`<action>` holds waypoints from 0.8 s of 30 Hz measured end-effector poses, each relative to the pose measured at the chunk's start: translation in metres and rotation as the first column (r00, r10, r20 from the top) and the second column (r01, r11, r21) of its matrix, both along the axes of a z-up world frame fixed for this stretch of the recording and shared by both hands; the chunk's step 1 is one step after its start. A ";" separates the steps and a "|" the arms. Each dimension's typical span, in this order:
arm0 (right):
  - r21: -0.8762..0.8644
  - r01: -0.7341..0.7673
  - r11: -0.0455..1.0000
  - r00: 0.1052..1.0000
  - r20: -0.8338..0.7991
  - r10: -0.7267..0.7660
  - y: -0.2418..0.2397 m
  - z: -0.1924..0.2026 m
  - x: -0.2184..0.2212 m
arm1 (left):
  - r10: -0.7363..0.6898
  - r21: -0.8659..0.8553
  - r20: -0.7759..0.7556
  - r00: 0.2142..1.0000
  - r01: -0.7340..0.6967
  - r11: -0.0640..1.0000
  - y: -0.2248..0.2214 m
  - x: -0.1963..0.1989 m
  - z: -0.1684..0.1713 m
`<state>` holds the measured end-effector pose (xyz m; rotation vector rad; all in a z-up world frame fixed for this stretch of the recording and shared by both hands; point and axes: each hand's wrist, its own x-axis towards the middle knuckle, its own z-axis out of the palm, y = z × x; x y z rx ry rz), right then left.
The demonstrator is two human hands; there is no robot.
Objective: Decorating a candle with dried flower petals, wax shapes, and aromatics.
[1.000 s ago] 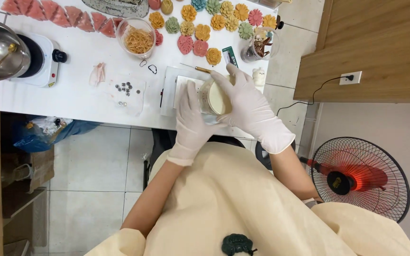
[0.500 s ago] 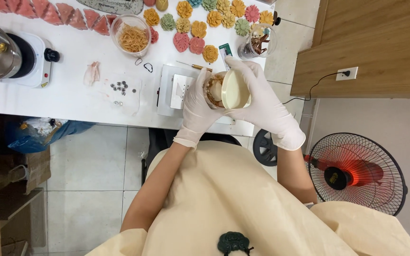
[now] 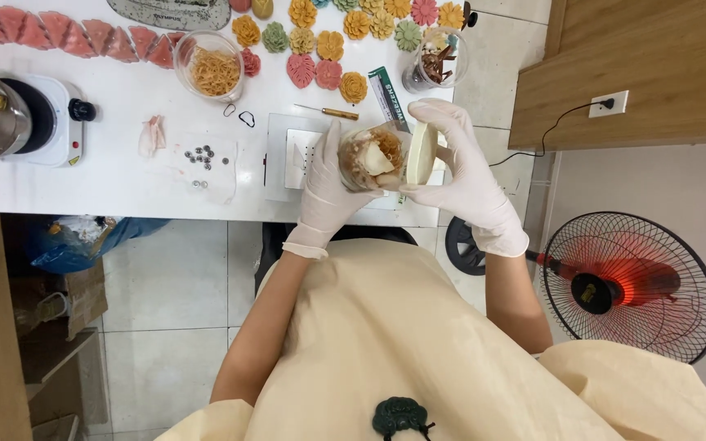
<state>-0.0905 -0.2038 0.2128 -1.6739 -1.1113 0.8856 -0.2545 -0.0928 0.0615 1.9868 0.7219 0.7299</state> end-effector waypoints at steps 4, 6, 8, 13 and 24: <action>-0.014 -0.065 0.998 0.984 0.163 0.067 0.001 -0.003 0.000 | -0.085 -0.008 -0.094 0.992 0.084 0.996 0.003 0.005 0.005; -0.009 -0.124 0.992 0.952 0.282 0.122 0.006 -0.005 -0.004 | -0.101 0.057 -0.135 0.986 0.109 0.992 0.002 0.008 0.006; -0.134 -0.157 0.979 0.870 0.450 0.201 0.014 -0.003 -0.012 | -0.067 0.108 -0.204 0.977 0.090 0.990 0.001 0.011 0.004; -0.216 -0.059 0.975 0.780 0.599 0.181 0.019 -0.025 -0.018 | -0.077 0.059 -0.170 0.982 0.088 0.994 0.000 0.010 0.003; -0.017 0.003 1.000 0.928 0.373 0.003 0.000 -0.025 0.013 | -0.087 0.059 -0.190 0.978 0.100 0.993 0.000 0.008 0.003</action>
